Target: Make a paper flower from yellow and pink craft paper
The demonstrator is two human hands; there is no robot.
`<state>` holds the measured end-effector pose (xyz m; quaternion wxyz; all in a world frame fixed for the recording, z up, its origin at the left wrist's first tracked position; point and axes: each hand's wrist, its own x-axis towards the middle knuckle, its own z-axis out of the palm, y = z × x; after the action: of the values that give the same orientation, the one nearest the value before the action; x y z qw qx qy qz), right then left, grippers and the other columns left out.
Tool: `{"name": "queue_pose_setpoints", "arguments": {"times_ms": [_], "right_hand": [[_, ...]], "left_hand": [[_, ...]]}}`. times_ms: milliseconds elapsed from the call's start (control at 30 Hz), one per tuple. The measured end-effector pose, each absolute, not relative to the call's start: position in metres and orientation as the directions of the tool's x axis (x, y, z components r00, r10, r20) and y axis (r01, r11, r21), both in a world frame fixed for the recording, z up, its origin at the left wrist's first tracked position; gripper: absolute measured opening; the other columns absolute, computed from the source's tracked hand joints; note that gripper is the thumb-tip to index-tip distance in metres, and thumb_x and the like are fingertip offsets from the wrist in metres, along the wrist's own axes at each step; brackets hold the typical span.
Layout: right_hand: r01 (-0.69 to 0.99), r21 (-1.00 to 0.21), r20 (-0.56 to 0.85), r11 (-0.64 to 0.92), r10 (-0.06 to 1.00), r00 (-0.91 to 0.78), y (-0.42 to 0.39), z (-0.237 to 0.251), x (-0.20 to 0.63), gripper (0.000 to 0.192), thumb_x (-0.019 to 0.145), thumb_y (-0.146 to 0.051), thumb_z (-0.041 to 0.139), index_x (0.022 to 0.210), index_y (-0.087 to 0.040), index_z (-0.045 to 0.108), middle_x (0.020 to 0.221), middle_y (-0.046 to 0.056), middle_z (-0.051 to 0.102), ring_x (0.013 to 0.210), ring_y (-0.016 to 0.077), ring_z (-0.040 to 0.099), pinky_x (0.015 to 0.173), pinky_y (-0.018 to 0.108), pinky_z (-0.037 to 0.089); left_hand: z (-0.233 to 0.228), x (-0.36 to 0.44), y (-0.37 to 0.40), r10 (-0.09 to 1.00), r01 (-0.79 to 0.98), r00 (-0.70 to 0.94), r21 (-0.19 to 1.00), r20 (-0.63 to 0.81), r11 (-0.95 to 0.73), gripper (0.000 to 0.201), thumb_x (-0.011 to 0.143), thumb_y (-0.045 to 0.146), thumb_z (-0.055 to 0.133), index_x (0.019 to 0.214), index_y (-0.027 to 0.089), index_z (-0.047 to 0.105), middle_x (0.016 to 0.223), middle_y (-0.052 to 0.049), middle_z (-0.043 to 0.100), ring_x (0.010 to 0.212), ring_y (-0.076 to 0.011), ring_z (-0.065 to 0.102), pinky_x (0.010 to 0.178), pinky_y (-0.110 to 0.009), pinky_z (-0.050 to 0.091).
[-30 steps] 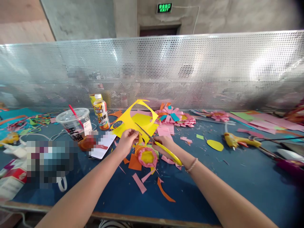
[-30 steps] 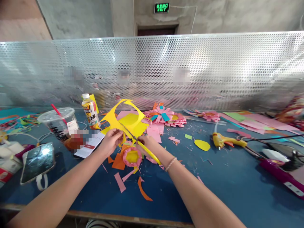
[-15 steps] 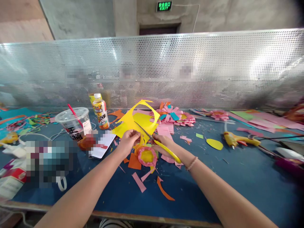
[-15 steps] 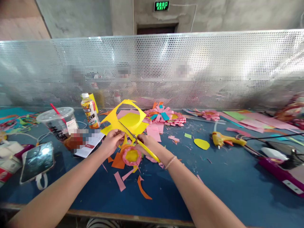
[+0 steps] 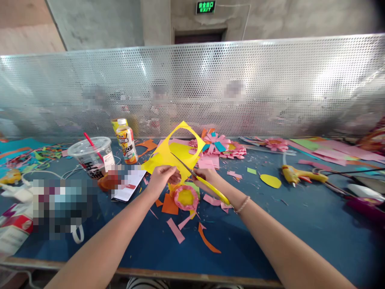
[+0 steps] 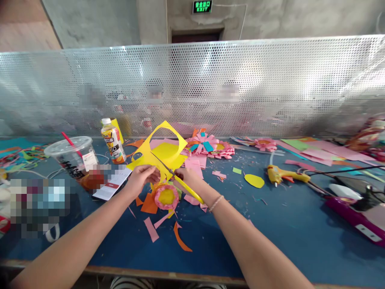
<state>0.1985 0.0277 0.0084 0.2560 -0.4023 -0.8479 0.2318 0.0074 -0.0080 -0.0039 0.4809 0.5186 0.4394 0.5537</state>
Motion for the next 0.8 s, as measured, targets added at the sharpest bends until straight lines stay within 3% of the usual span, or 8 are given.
{"name": "queue_pose_setpoints", "arguments": {"times_ms": [67,133,200,233,333,433,567,800], "right_hand": [[0.564,-0.571,0.255,0.597,0.781,-0.57,0.032,0.008,0.202,0.012,0.065,-0.021,0.047,0.065,-0.015,0.058,0.055,-0.001,0.051,0.053,0.0106,0.047,0.05,0.021,0.034],[0.562,-0.509,0.279,0.652,0.742,-0.609,0.034,0.008,0.206,0.01,0.063,-0.019,0.048,0.066,-0.015,0.058,0.053,-0.001,0.05,0.052,0.01,0.045,0.051,0.021,0.032],[0.55,-0.449,0.298,0.704,0.698,-0.651,0.034,0.008,0.209,0.01,0.063,-0.018,0.049,0.067,-0.015,0.057,0.055,-0.001,0.05,0.052,0.0094,0.043,0.051,0.021,0.032],[0.549,-0.424,0.305,0.72,0.684,-0.662,0.034,0.009,0.211,0.01,0.064,-0.018,0.049,0.068,-0.014,0.057,0.056,-0.001,0.051,0.052,0.0091,0.042,0.051,0.021,0.032],[0.57,-0.362,0.307,0.737,0.672,-0.674,0.033,0.012,0.215,0.011,0.065,-0.017,0.049,0.071,-0.014,0.058,0.06,0.0,0.053,0.052,0.0089,0.041,0.051,0.021,0.031],[0.577,-0.331,0.293,0.747,0.662,-0.689,0.032,0.014,0.219,0.011,0.066,-0.016,0.049,0.072,-0.014,0.058,0.063,0.001,0.055,0.053,0.009,0.041,0.051,0.021,0.03],[0.56,-0.341,0.281,0.755,0.65,-0.706,0.031,0.018,0.223,0.01,0.07,-0.02,0.05,0.075,-0.015,0.057,0.068,0.002,0.057,0.055,0.0097,0.044,0.053,0.021,0.031],[0.585,-0.392,0.265,0.71,0.696,-0.667,0.025,0.024,0.225,0.028,0.078,-0.041,0.049,0.091,-0.017,0.055,0.084,0.006,0.061,0.07,0.015,0.053,0.062,0.025,0.037]], "left_hand": [[-0.002,-0.001,-0.009,0.929,0.135,-0.166,0.941,0.33,-0.31,0.035,0.073,0.044,0.053,0.057,0.013,0.059,0.053,-0.004,0.057,0.048,-0.0124,0.053,0.049,-0.025,0.042],[0.002,-0.011,-0.006,0.779,0.29,-0.341,0.847,0.527,-0.446,0.028,0.072,0.041,0.056,0.062,0.015,0.06,0.061,-0.003,0.059,0.059,-0.0133,0.056,0.058,-0.024,0.043],[0.005,-0.02,0.001,0.611,0.33,-0.513,0.795,0.603,-0.509,0.025,0.067,0.037,0.062,0.082,0.018,0.062,0.084,-0.004,0.062,0.081,-0.015,0.057,0.072,-0.024,0.043],[0.007,-0.023,0.005,0.593,0.298,-0.548,0.8,0.59,-0.52,0.031,0.065,0.036,0.064,0.09,0.018,0.061,0.095,-0.005,0.061,0.09,-0.0158,0.056,0.078,-0.025,0.042],[0.009,-0.026,0.011,0.791,0.034,-0.369,0.858,0.488,-0.513,0.039,0.064,0.037,0.064,0.097,0.017,0.059,0.097,-0.006,0.062,0.088,-0.016,0.058,0.076,-0.025,0.044],[0.009,-0.022,0.008,0.903,0.003,-0.178,0.918,0.39,-0.396,0.036,0.061,0.035,0.066,0.091,0.016,0.061,0.074,-0.003,0.062,0.061,-0.0124,0.056,0.056,-0.023,0.044],[0.007,-0.018,0.005,0.91,0.041,-0.213,0.934,0.357,-0.356,0.023,0.06,0.034,0.067,0.068,0.013,0.059,0.052,0.002,0.054,0.048,-0.0089,0.051,0.048,-0.02,0.04],[0.007,-0.018,0.007,0.895,0.021,-0.281,0.935,0.346,-0.355,0.025,0.061,0.034,0.067,0.073,0.013,0.061,0.06,0.0,0.059,0.054,-0.0104,0.056,0.053,-0.021,0.045]]}}
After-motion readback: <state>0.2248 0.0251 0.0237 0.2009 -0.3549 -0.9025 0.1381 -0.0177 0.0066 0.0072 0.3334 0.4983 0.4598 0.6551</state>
